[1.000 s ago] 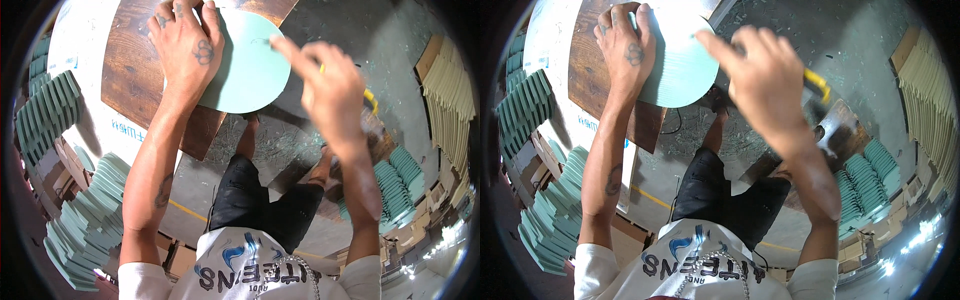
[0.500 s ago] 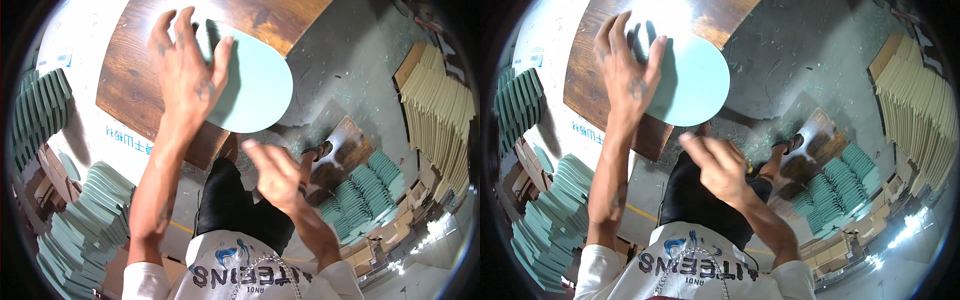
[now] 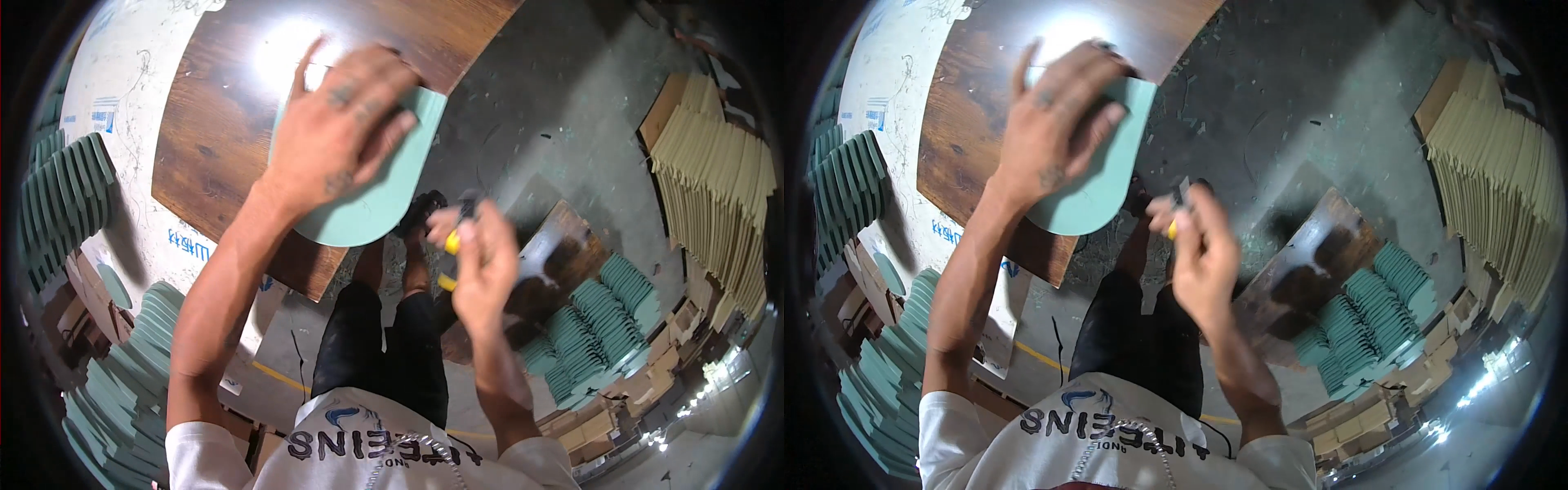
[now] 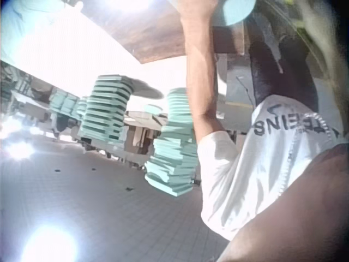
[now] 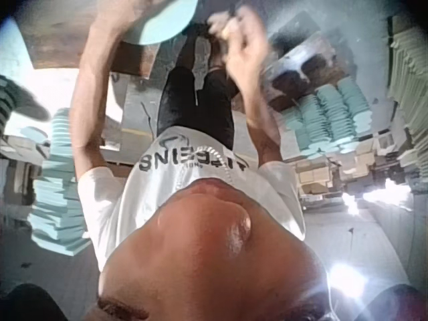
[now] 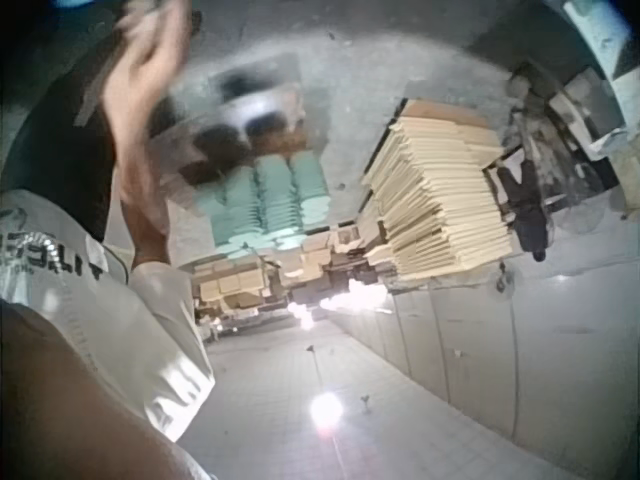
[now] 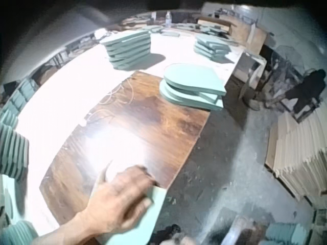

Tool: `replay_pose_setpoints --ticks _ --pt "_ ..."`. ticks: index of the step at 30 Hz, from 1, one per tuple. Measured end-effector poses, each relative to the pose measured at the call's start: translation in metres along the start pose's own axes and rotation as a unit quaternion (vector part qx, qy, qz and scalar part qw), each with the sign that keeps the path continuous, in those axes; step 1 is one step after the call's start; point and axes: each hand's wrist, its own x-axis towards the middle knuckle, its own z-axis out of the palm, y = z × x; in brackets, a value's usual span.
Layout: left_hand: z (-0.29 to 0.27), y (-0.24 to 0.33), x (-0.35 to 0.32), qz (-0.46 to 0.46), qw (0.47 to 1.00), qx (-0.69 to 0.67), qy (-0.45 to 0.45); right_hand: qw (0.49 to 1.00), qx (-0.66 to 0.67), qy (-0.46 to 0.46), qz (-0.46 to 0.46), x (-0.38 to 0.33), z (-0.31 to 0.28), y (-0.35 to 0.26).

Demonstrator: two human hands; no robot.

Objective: The person is trimming the excess material from the edges of green foam pieces using a utility knife.

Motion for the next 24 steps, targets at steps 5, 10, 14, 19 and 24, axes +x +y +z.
replay_pose_setpoints --ticks 5,10,14,19,24 --pt "0.007 -0.001 0.006 -0.056 0.995 0.018 0.079 0.979 -0.095 0.036 -0.175 0.093 0.012 0.004" --pt "0.008 0.0 0.008 -0.068 0.996 0.017 0.063 0.961 -0.115 0.041 -0.248 0.116 0.028 0.013" --pt "0.01 -0.004 0.007 -0.049 0.995 0.018 0.08 0.933 -0.119 0.067 -0.334 0.123 0.03 0.019" --pt "0.009 -0.004 0.002 -0.062 0.997 0.009 0.051 0.912 -0.14 0.084 -0.376 0.13 0.03 0.025" --pt "0.009 0.009 0.015 -0.076 0.995 -0.031 0.058 0.919 -0.203 0.028 -0.336 0.101 0.017 0.017"
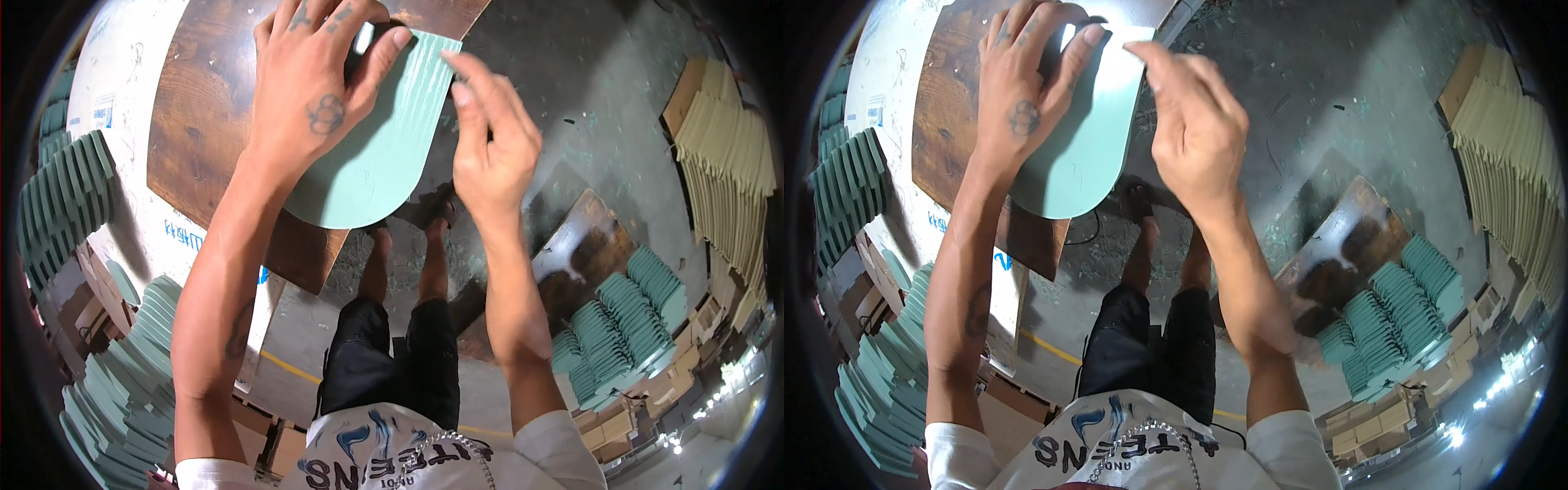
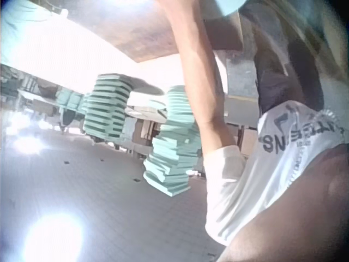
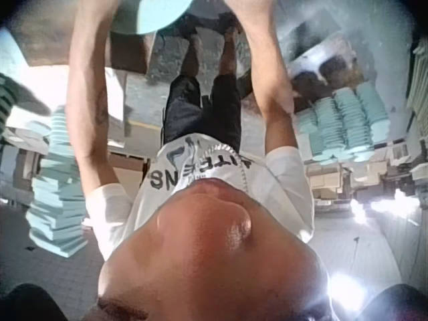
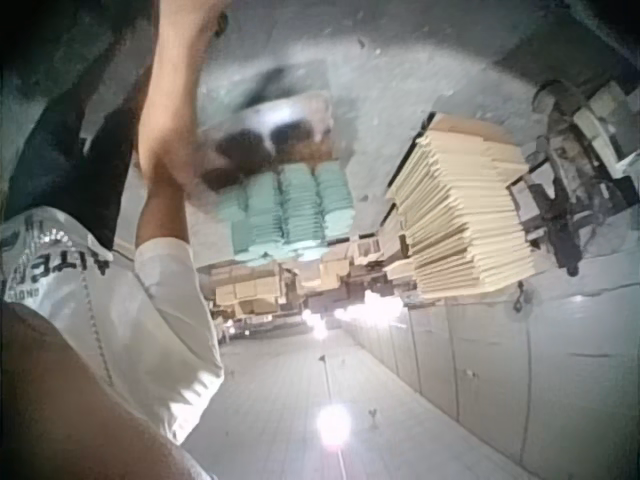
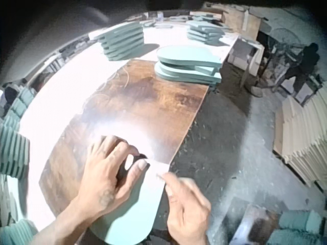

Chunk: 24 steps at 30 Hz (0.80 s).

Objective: The person is trimming the excess material from the edges of green foam pieces using a utility knife.

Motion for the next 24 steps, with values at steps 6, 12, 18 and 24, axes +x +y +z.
replay_pose_setpoints --ticks 6,12,18,24 --pt "-0.002 -0.004 -0.006 -0.005 1.0 0.022 0.013 0.995 0.017 -0.075 -0.069 -0.058 -0.006 -0.017" --pt "0.005 -0.003 0.0 0.002 0.999 0.003 0.035 0.997 -0.069 -0.021 -0.033 -0.001 -0.01 -0.003" --pt "0.002 -0.002 -0.004 -0.01 0.999 0.01 0.037 0.989 -0.037 -0.106 -0.099 -0.103 0.004 -0.052" --pt "0.01 -0.007 -0.007 0.0 0.998 0.006 0.069 0.996 -0.063 0.052 0.046 -0.067 0.017 -0.036"
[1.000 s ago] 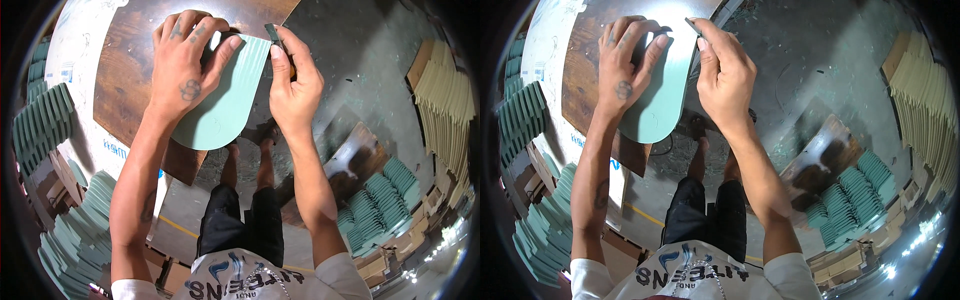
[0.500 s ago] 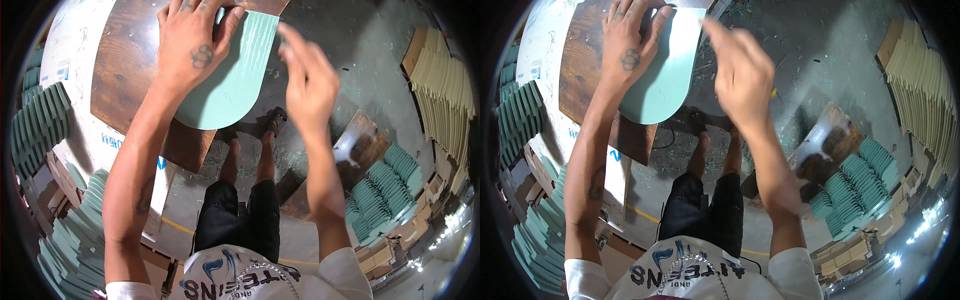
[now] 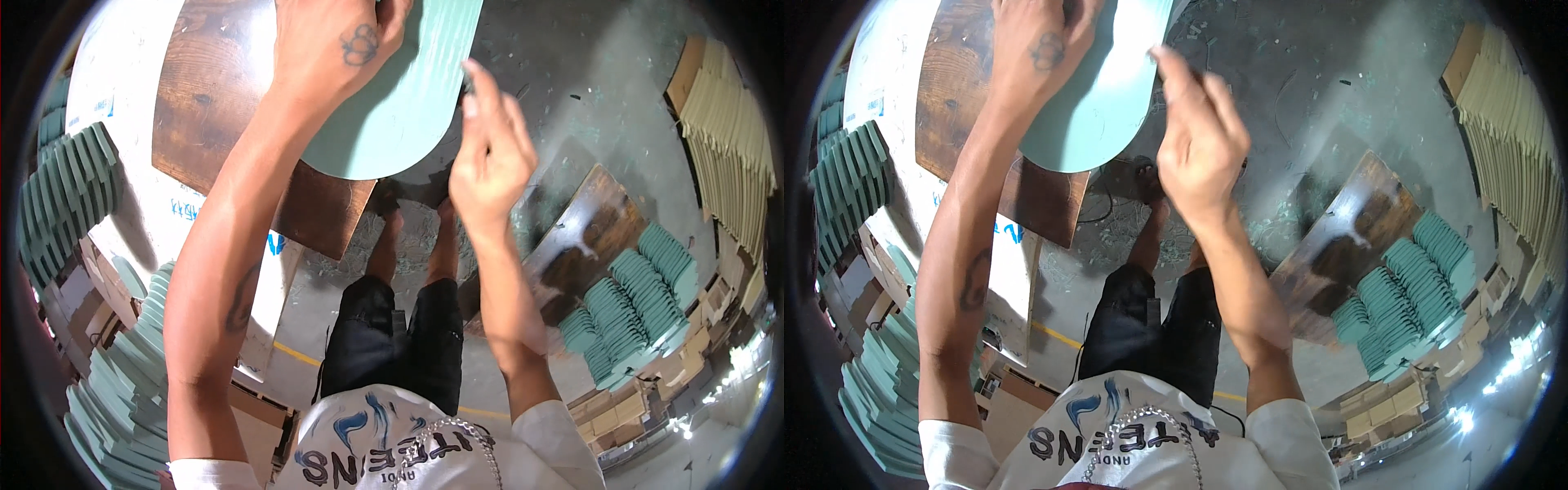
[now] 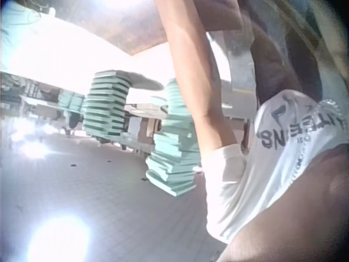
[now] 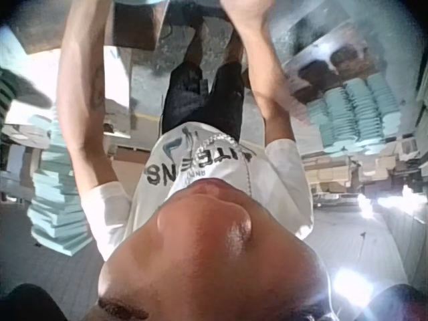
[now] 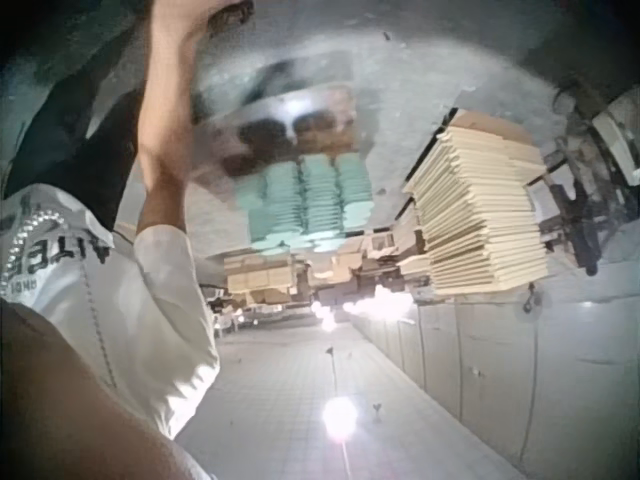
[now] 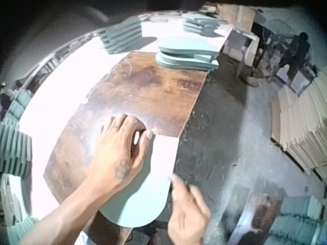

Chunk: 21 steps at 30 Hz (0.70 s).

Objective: The person is trimming the excess material from the edges of green foam pieces using a utility knife.

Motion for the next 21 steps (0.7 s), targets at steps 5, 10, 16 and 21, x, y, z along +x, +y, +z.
replay_pose_setpoints --ticks 5,10,16,21 --pt "-0.002 -0.001 0.001 0.001 1.0 0.016 -0.004 0.981 0.026 -0.12 -0.152 -0.075 0.004 -0.026" --pt "-0.003 0.005 0.004 -0.013 1.0 0.001 -0.028 0.99 -0.027 -0.104 -0.093 -0.066 0.007 -0.027" --pt "-0.004 -0.003 0.003 0.001 1.0 0.015 -0.006 0.995 0.014 -0.1 0.004 -0.023 -0.021 -0.02" --pt "0.002 -0.004 0.005 -0.004 1.0 0.02 -0.003 0.982 -0.116 -0.145 -0.038 0.027 -0.05 0.019"
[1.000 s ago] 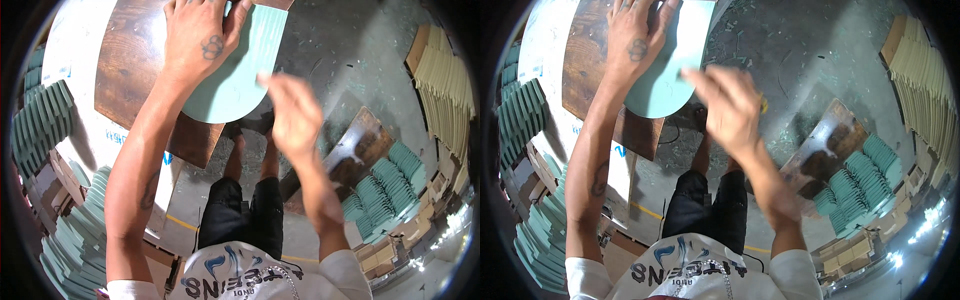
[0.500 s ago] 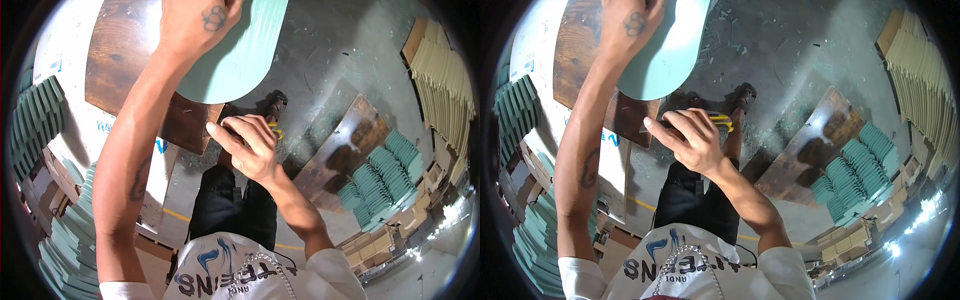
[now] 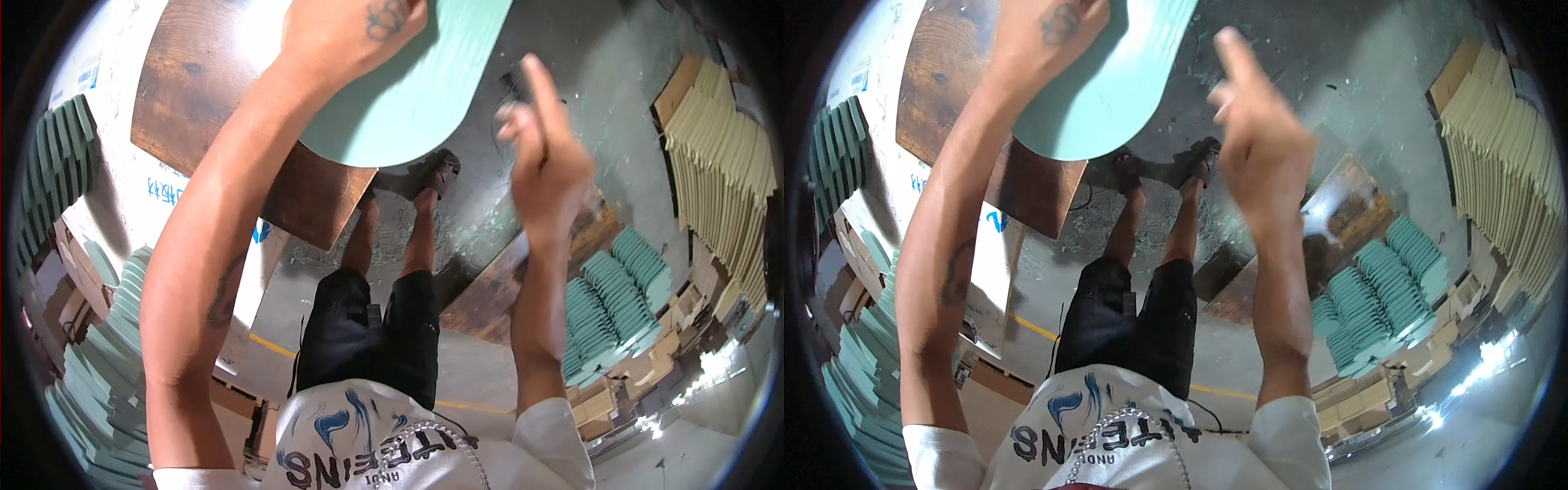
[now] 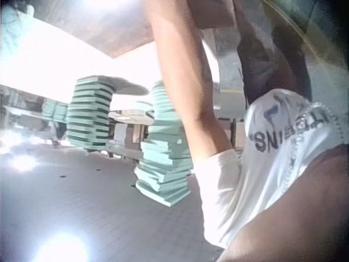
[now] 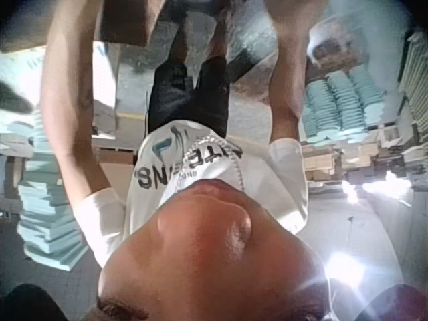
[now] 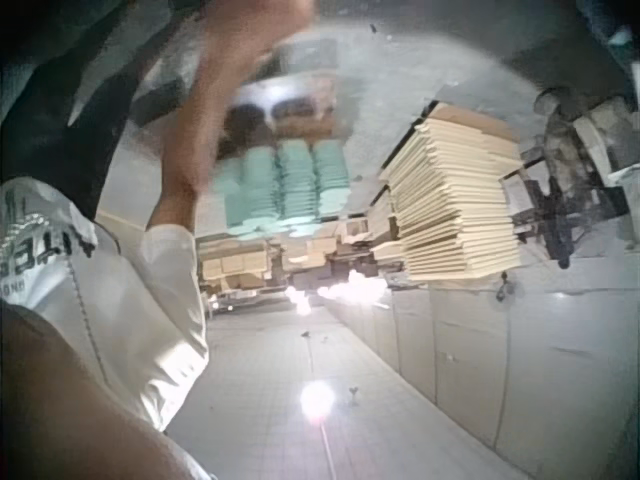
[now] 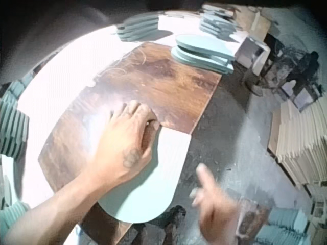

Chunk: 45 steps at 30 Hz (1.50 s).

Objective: The person is trimming the excess material from the edges of green foam pieces using a utility knife.

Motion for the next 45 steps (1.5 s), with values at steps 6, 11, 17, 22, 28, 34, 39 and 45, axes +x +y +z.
replay_pose_setpoints --ticks 6,11,17,22,28,34,39,45 --pt "-0.01 -0.004 -0.003 -0.04 0.998 -0.042 -0.036 0.987 0.062 -0.133 -0.069 -0.023 0.006 -0.054" --pt "-0.008 -0.003 -0.003 -0.068 0.994 -0.078 -0.03 0.957 0.106 -0.257 0.084 0.023 -0.019 -0.05" --pt "-0.011 0.0 -0.001 -0.039 0.996 -0.065 -0.053 0.991 -0.095 -0.054 -0.075 0.101 -0.031 -0.003" --pt "-0.01 0.001 -0.004 -0.056 0.995 -0.059 -0.059 0.949 0.032 -0.28 -0.139 0.042 -0.025 -0.012" --pt "-0.011 -0.005 -0.002 -0.052 0.996 -0.031 -0.07 1.0 -0.026 0.007 -0.014 0.15 -0.025 0.049" --pt "-0.008 -0.007 -0.004 -0.086 0.996 0.013 -0.037 0.716 0.558 -0.064 0.415 0.027 -0.009 0.017" --pt "-0.022 0.009 0.008 -0.116 0.992 0.048 -0.028 0.7 0.555 -0.12 0.433 -0.009 0.007 -0.073" --pt "-0.009 0.008 -0.013 -0.097 0.994 0.05 0.014 0.788 0.428 -0.081 0.435 -0.011 0.015 -0.073"
